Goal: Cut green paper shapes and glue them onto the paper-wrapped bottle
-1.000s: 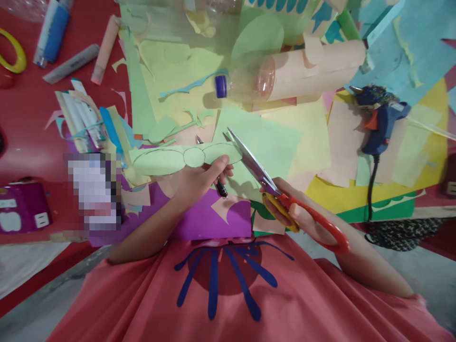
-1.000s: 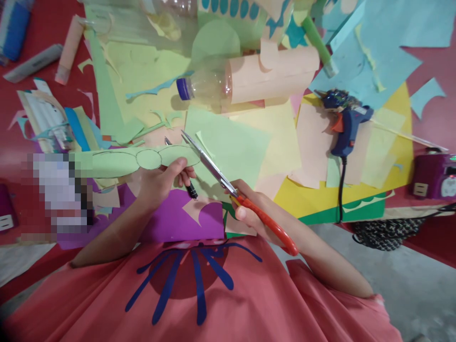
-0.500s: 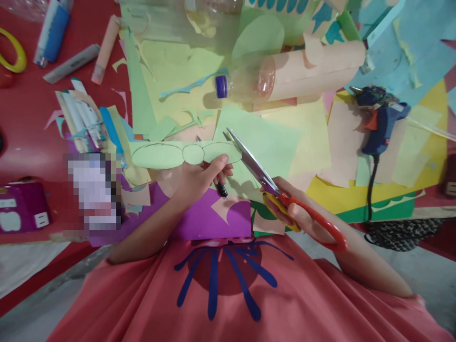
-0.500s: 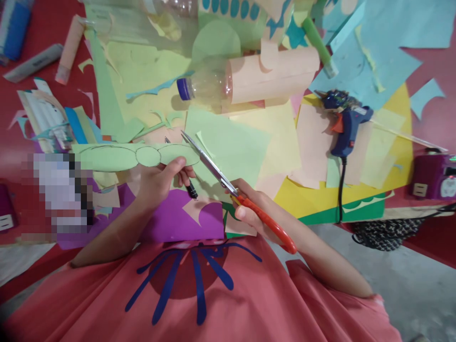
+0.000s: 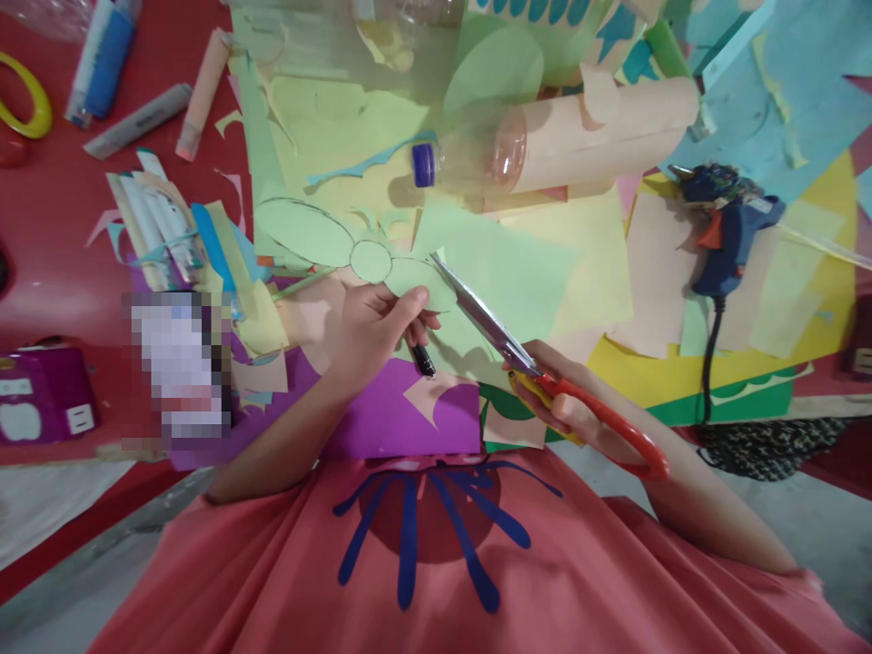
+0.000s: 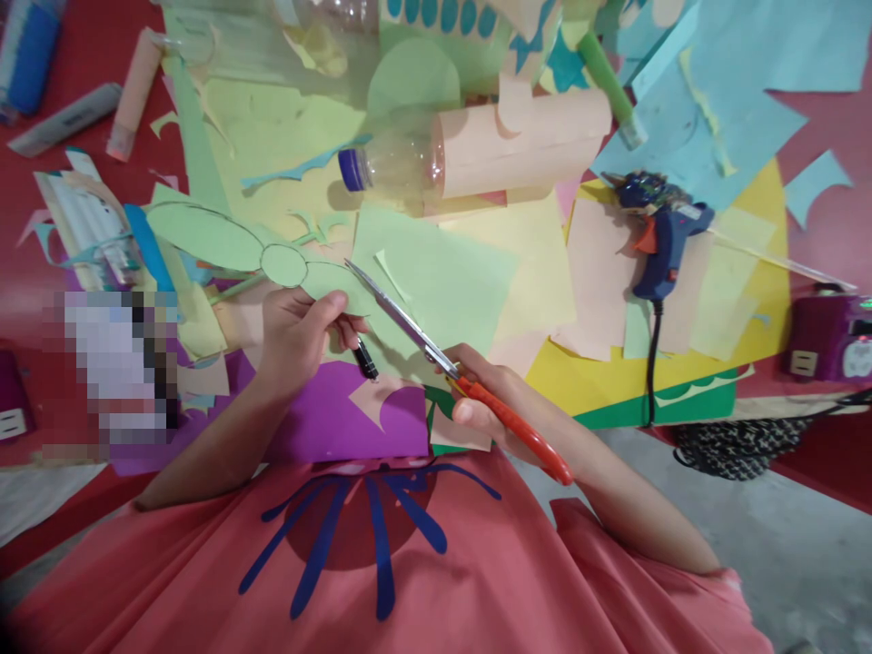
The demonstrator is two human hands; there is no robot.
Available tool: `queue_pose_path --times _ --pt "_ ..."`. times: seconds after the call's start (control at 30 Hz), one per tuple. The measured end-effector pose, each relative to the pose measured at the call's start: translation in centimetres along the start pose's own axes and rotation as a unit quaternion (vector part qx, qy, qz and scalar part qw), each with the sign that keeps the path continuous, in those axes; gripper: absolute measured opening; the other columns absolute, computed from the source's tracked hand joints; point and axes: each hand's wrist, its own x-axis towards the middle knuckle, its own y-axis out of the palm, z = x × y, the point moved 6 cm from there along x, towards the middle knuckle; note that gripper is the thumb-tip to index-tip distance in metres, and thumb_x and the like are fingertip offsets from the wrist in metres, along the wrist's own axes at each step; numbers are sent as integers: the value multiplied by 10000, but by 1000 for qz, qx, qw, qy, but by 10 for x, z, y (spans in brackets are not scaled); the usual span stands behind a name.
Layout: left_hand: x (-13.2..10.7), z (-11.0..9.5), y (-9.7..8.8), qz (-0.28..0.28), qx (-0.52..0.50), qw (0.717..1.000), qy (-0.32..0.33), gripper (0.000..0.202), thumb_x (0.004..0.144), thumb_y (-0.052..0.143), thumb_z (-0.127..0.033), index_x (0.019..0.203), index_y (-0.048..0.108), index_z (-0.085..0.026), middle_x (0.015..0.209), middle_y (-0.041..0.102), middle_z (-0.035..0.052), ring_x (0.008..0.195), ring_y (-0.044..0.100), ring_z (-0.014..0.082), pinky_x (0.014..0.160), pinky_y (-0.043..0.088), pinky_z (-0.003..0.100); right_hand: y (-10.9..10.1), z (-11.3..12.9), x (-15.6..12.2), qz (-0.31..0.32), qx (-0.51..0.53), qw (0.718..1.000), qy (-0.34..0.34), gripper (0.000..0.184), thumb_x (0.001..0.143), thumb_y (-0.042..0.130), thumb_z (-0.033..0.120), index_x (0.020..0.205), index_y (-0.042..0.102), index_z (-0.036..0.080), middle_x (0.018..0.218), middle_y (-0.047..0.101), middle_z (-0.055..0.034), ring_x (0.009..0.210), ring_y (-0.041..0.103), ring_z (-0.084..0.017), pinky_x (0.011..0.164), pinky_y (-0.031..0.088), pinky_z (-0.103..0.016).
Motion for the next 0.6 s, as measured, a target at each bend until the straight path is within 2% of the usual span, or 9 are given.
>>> queue_pose_path --times 0.1,0.23,0.33,0.43,0.6 --pt "0 0 0 3 -27 1000 7 283 819 635 -364 614 629 -169 568 706 26 433 585 81 429 446 197 -1 -5 2 22 -2 1000 -21 667 802 529 830 1049 523 211 690 421 53 533 320 -75 414 229 -216" --pt "1 0 0 6 -40 999 23 299 838 646 -397 640 596 -178 513 664 14 535 683 130 429 452 191 -4 -9 1 -2 -9 1000 6 690 785 539 839 1068 535 209 703 424 50 535 313 -77 424 227 -227" --pt "1 0 0 4 -25 999 19 307 834 644 -409 639 581 -181 504 660 20 579 718 157 429 466 194 -3 -7 0 8 -14 1000 0 713 785 516 853 1094 530 212 694 424 50 533 307 -81 423 226 -231" --pt "1 -3 0 4 -3 1000 19 303 825 639 -400 626 597 -175 523 683 34 543 704 147 415 462 190 -2 -2 -1 38 -19 999 -30 719 805 467 861 1102 511 208 662 421 53 523 309 -89 420 234 -239" --pt "0 -7 3 12 -2 1000 11 270 781 649 -360 595 609 -168 540 706 42 432 620 100 392 449 182 -4 2 -2 60 -33 997 -33 661 815 437 865 974 477 225 672 446 45 519 326 -90 431 259 -254"
